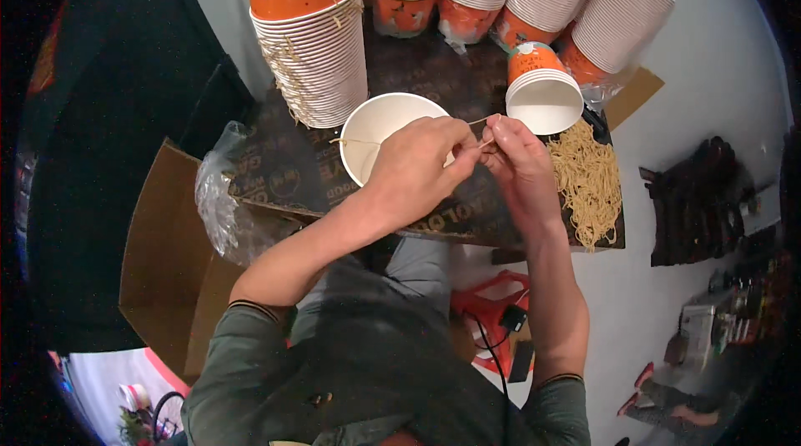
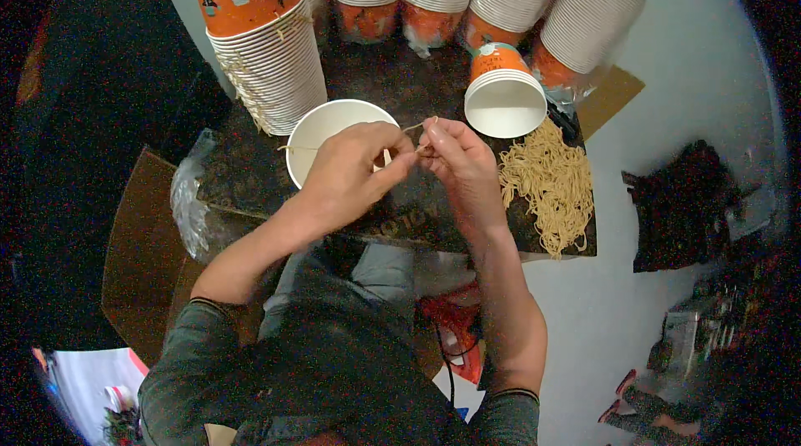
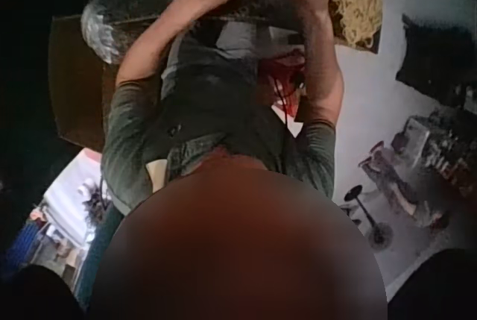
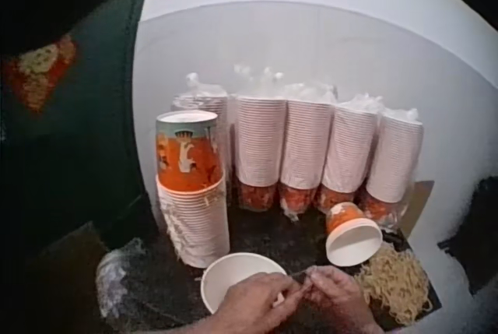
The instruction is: Attaching elastic strings to pre-punched holes in paper cups.
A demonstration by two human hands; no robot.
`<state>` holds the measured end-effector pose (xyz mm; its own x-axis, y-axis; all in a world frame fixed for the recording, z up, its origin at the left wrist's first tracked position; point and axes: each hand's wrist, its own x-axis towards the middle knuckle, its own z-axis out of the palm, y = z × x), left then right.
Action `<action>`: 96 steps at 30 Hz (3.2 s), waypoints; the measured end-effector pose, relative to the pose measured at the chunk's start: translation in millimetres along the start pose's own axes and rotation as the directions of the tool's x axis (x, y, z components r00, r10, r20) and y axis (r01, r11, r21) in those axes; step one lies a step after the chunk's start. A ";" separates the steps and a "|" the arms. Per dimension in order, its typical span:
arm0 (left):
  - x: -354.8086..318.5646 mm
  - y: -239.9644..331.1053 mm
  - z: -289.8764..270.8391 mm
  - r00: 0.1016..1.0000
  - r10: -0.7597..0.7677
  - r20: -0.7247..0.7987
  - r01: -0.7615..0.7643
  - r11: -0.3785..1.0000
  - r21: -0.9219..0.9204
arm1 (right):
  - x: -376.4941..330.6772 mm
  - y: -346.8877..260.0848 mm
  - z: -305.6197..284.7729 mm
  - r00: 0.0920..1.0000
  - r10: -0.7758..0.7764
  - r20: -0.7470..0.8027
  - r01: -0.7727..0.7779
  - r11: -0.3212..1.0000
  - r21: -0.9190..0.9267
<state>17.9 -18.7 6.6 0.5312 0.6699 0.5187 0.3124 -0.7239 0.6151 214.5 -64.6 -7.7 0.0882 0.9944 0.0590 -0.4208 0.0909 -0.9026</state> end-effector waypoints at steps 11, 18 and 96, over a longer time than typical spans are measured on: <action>10.8 -11.0 -14.8 0.991 -0.103 0.091 0.115 0.984 -0.139 | 5.4 19.7 -25.0 0.965 -0.159 -0.208 0.069 0.921 -0.383; 13.0 -16.1 -10.1 0.987 -0.133 0.090 0.148 0.970 -0.191 | -8.7 17.3 -13.5 0.967 -0.239 0.082 0.252 0.882 -0.397; -57.3 -7.5 -54.6 0.966 -0.259 0.003 0.254 0.943 -0.214 | -27.3 29.8 40.6 0.675 -0.636 0.373 0.583 0.151 -0.798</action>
<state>-57.8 -42.7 4.7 0.4347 0.8340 0.3398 0.2613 -0.4779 0.8387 162.8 -86.8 -18.9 -0.0097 0.6339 0.7734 0.7085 0.5501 -0.4420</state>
